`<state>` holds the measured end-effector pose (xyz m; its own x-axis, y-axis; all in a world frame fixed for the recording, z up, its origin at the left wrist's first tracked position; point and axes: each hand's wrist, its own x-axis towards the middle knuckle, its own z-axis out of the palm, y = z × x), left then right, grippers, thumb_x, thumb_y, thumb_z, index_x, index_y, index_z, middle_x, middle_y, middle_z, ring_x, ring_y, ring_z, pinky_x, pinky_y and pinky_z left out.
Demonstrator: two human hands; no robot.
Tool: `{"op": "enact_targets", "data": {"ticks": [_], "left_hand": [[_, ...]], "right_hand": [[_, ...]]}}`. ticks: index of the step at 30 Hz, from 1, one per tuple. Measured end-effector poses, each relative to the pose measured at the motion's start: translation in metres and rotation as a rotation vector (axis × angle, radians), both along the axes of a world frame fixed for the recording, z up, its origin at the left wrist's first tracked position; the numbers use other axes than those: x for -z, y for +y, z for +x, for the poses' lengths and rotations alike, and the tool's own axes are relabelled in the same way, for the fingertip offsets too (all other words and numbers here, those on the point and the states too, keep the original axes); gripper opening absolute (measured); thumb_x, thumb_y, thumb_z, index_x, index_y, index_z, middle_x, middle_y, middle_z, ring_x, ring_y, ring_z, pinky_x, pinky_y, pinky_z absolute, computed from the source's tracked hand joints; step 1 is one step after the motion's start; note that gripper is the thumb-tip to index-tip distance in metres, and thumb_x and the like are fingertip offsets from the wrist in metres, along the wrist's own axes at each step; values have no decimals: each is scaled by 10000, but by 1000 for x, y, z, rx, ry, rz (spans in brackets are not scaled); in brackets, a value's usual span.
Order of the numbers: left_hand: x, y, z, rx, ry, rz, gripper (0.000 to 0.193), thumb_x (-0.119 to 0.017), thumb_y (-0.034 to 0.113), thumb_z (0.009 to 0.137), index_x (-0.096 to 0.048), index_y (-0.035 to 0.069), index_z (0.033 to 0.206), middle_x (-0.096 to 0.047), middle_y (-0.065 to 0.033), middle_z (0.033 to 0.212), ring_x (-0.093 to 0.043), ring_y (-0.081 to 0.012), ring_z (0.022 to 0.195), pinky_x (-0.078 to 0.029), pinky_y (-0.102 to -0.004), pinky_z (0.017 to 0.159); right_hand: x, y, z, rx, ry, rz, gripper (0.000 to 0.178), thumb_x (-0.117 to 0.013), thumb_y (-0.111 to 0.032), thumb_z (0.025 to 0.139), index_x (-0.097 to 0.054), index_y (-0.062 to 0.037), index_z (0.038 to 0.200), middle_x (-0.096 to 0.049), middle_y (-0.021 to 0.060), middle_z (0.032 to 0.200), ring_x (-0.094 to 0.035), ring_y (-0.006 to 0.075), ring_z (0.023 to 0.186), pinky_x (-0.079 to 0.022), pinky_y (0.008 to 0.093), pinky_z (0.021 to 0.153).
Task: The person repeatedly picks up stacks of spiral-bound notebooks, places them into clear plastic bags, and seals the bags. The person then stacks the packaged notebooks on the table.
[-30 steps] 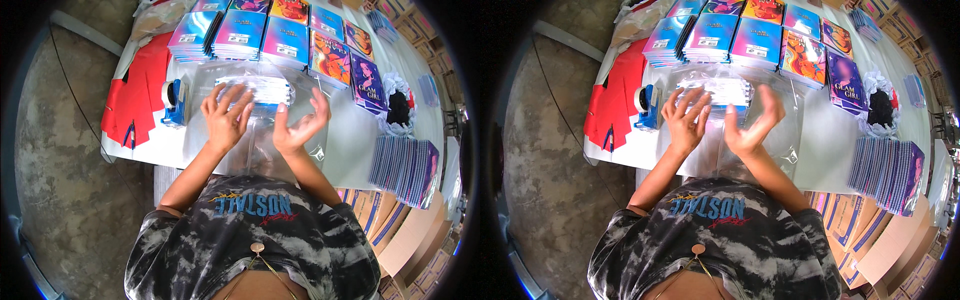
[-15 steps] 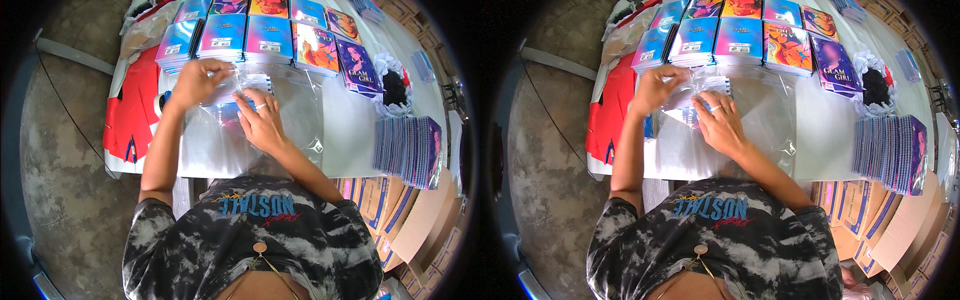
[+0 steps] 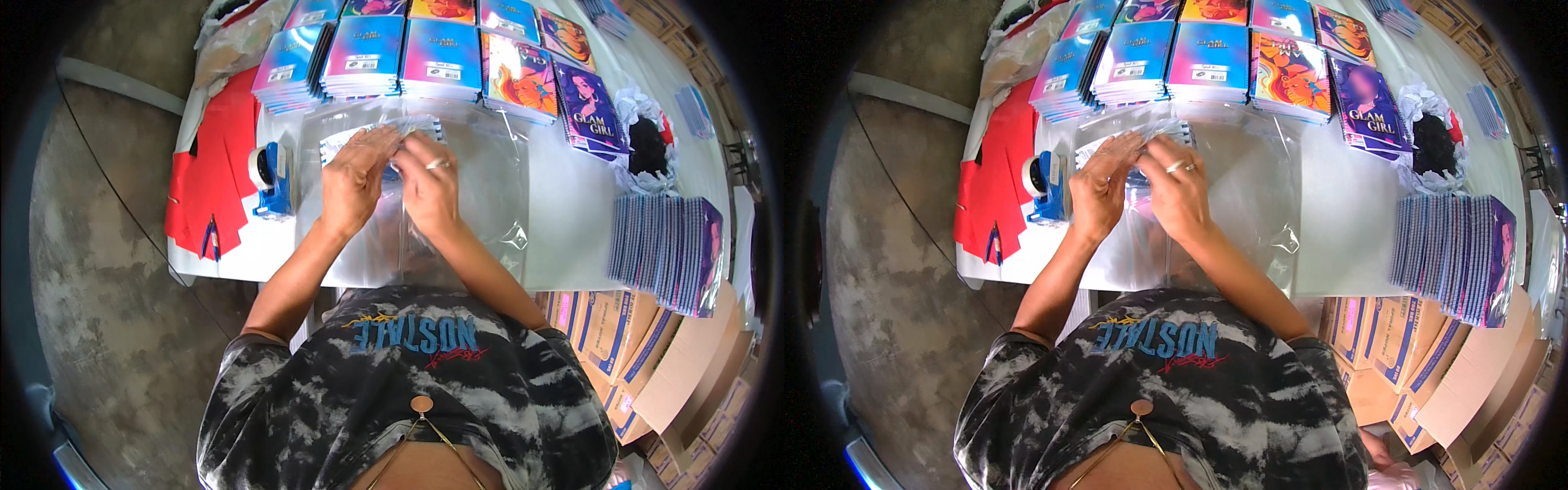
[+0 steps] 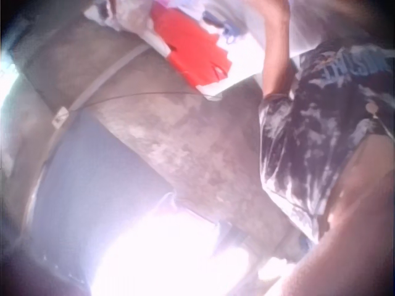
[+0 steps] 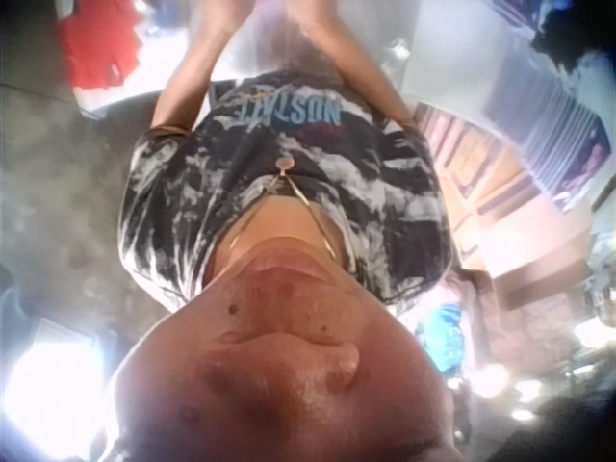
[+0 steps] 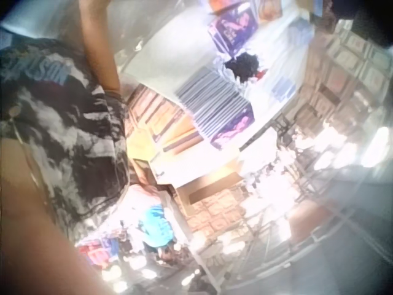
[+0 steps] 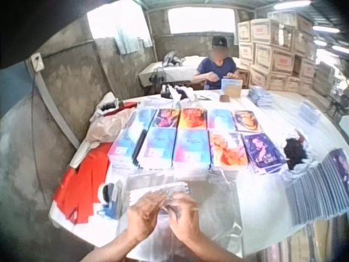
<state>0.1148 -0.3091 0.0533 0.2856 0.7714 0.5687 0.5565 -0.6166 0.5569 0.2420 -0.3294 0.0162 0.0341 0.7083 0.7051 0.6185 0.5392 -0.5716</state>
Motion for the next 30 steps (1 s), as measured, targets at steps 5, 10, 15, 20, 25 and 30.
{"op": "enact_targets", "data": {"ticks": [5, 10, 15, 20, 25, 30], "left_hand": [[16, -21, -6, 41, 54, 113, 257, -622, -73, 668, -675, 60, 881, -661, -97, 1023, -610, -251, 1028, -455, -402, 928], [28, -46, -27, 42, -128, 105, 249, -593, -130, 638, -638, 68, 783, -674, -97, 921, -641, -242, 937, -486, -360, 825], [60, -27, -153, -979, -27, -184, 346, -608, 295, 851, -598, 16, 1056, -491, -139, 1069, -487, -212, 740, -409, -313, 631], [88, -5, -229, -727, -417, -1332, 343, -561, 345, 867, -620, 63, 1053, -577, -96, 911, -512, -196, 782, -446, -308, 651], [98, -60, -257, 72, -1277, -1041, 249, -504, 258, 911, -603, 33, 874, -593, -114, 1047, -545, -253, 1064, -450, -339, 917], [124, -85, -244, -993, -139, -814, 240, -634, 201, 844, -662, -37, 836, -636, -83, 672, -597, -133, 582, -480, -264, 548]], "right_hand": [[-7, 5, -1, -9, 208, -19, 195, -635, 61, 676, -610, -86, 801, -648, 10, 988, -560, 198, 1048, -392, 342, 861], [10, 8, 8, -63, -29, 15, 188, -661, 32, 659, -640, -137, 738, -672, -18, 943, -589, 156, 989, -366, 294, 822], [14, 6, 8, -45, -50, 117, 142, -709, -15, 641, -637, -126, 691, -680, -18, 933, -589, 156, 971, -361, 284, 828], [13, 8, 5, -75, -68, 113, 163, -721, 8, 657, -632, -126, 685, -682, 7, 922, -593, 180, 955, -373, 290, 853], [16, 9, 4, -73, -93, 165, 177, -712, 32, 661, -622, -114, 708, -679, 22, 925, -595, 207, 941, -383, 317, 853], [15, 10, 3, -93, -69, 140, 191, -733, 7, 651, -607, -134, 681, -676, 3, 933, -589, 189, 957, -361, 299, 861]]}}
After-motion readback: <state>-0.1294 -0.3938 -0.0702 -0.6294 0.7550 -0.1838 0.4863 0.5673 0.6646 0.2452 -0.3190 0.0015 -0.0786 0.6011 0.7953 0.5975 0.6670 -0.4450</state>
